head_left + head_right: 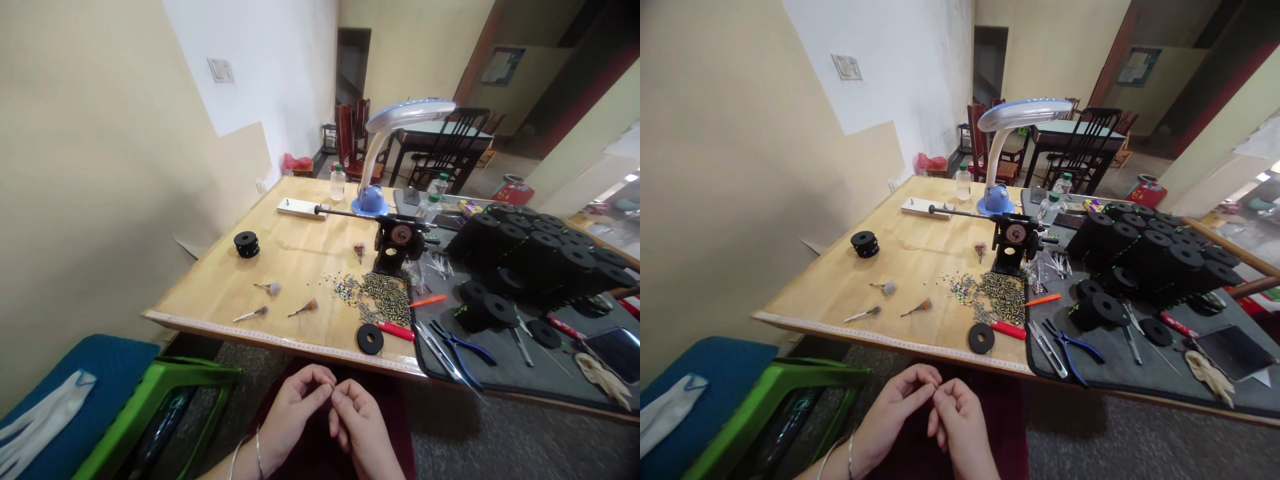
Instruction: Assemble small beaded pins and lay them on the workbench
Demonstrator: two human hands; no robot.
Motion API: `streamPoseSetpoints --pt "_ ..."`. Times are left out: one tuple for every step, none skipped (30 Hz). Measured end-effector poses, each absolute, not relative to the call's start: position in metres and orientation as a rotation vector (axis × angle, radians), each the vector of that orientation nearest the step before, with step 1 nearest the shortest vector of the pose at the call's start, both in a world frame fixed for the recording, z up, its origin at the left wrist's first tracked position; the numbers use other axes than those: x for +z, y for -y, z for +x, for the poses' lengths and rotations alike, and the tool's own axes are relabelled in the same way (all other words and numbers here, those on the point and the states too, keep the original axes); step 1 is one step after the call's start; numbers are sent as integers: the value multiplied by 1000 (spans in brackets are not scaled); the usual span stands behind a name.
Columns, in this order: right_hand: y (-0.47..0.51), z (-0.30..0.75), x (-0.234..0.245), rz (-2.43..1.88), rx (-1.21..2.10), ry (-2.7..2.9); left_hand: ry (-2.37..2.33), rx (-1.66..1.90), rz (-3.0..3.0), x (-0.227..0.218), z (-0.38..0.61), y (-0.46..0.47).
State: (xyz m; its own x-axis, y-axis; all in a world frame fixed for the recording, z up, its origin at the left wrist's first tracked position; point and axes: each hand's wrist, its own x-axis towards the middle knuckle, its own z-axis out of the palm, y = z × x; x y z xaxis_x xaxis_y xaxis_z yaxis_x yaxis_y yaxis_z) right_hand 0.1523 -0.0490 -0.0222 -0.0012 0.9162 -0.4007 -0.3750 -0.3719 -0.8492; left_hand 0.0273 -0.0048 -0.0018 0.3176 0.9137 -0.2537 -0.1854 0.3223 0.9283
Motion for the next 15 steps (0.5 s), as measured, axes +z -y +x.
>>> streamPoseSetpoints --pt "49 152 -21 -1247 1596 666 -948 895 972 -1 26 4" --pt "49 152 -19 -1263 1600 685 -931 896 1002 0 24 3" --pt "48 151 -18 -1275 1604 704 -911 889 1040 1 23 3" --pt "48 150 -16 -1283 1612 726 -893 880 1086 2 21 2" --pt "47 149 -16 -1288 1619 750 -883 873 1135 3 20 2" --pt "47 148 -15 -1290 1621 776 -883 871 1182 4 18 2" --pt "46 147 -15 -1290 1620 806 -891 872 1225 5 17 1" --pt "46 146 -15 -1291 1614 837 -899 873 1263 6 16 1" --pt "45 146 -14 -1291 1605 867 -905 875 1289 8 14 1" --pt "45 146 -13 -1289 1590 898 -906 871 1298 9 13 0" --pt "45 146 -11 -1289 1567 933 -905 857 1283 10 12 -1" --pt "45 147 -9 -1294 1531 973 -904 839 1260 11 10 -3" --pt "44 149 -5 -1302 1486 1016 -902 816 1224 13 8 -5" --pt "44 151 -1 -1312 1430 1062 -898 787 1173 14 7 -8" --pt "44 153 4 -1324 1365 1111 -893 753 1108 16 5 -11"
